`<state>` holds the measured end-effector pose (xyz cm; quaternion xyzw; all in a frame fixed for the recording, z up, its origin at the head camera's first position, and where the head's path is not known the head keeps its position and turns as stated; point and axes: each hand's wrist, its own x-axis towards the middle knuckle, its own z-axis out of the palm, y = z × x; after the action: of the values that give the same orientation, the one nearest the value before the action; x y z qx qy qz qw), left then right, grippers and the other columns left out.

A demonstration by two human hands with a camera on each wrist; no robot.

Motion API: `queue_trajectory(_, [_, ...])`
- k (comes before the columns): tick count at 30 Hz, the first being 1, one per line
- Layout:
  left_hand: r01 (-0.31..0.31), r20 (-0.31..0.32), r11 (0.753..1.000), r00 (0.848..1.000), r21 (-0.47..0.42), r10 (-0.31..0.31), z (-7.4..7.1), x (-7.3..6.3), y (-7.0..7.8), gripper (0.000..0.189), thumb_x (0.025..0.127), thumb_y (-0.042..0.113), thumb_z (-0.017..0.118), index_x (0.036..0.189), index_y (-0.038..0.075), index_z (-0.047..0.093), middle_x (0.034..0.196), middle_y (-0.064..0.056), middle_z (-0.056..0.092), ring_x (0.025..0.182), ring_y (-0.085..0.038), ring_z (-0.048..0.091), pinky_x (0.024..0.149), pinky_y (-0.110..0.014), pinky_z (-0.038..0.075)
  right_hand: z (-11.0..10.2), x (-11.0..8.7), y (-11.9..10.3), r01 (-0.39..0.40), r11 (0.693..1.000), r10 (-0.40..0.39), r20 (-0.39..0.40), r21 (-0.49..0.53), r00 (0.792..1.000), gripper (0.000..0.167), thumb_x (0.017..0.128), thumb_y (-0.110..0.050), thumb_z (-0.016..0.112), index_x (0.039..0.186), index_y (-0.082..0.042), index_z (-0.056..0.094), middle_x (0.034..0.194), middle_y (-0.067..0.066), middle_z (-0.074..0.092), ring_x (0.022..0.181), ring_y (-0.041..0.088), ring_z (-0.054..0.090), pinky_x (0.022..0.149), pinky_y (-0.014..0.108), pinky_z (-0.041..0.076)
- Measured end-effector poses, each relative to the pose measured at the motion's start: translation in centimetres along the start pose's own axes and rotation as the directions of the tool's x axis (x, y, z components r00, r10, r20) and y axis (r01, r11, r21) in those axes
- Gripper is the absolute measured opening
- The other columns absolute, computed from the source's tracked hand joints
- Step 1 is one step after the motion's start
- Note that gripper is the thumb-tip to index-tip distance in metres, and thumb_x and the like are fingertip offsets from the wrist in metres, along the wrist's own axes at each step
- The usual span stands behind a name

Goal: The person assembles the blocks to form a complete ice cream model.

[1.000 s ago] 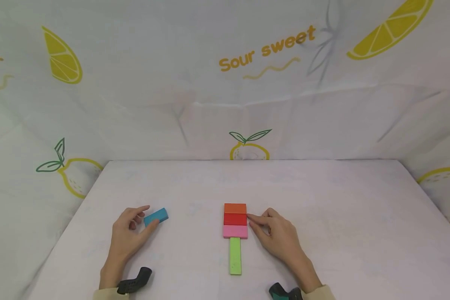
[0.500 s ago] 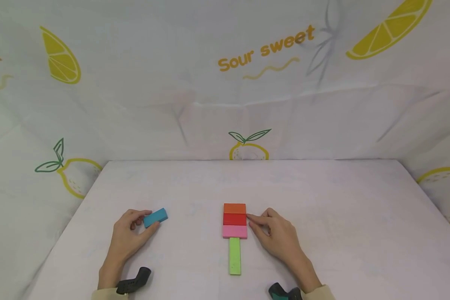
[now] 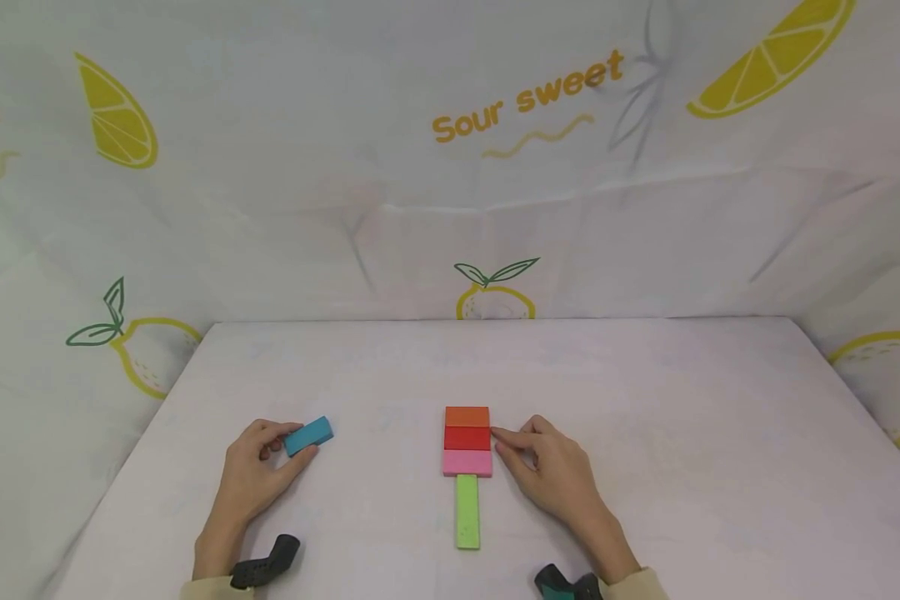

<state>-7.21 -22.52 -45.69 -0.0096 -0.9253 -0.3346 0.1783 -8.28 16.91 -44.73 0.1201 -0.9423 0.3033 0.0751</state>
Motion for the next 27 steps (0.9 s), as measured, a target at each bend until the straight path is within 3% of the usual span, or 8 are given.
queue_trajectory(17, [-0.034, -0.033, 0.998, 0.999, -0.044, 0.032, 0.7, 0.1, 0.2, 0.035, 0.076, 0.018, 0.090, 0.106, 0.005, 0.078, 0.087, -0.002, 0.063, 0.076, -0.007, 0.048, 0.068, -0.021, 0.044, 0.0, 0.0, 0.2, 0.021, 1.000, -0.020, -0.013, 0.013, 1.000, 0.026, 0.087, -0.019, 0.080, 0.113, -0.020, 0.081, 0.075, -0.013, 0.050, 0.061, -0.003, 0.036, 0.051, 0.018, 0.031])
queue_trajectory(27, [-0.044, 0.031, 0.996, 0.998, -0.076, 0.047, 1.3, 0.9, 1.3, 0.036, 0.079, 0.020, 0.088, 0.110, 0.005, 0.077, 0.088, -0.002, 0.062, 0.076, -0.008, 0.049, 0.069, -0.021, 0.042, -0.1, 0.0, 0.1, 0.018, 1.000, -0.018, -0.011, 0.013, 1.000, 0.027, 0.086, -0.018, 0.081, 0.113, -0.020, 0.081, 0.075, -0.012, 0.050, 0.061, -0.002, 0.036, 0.051, 0.018, 0.031])
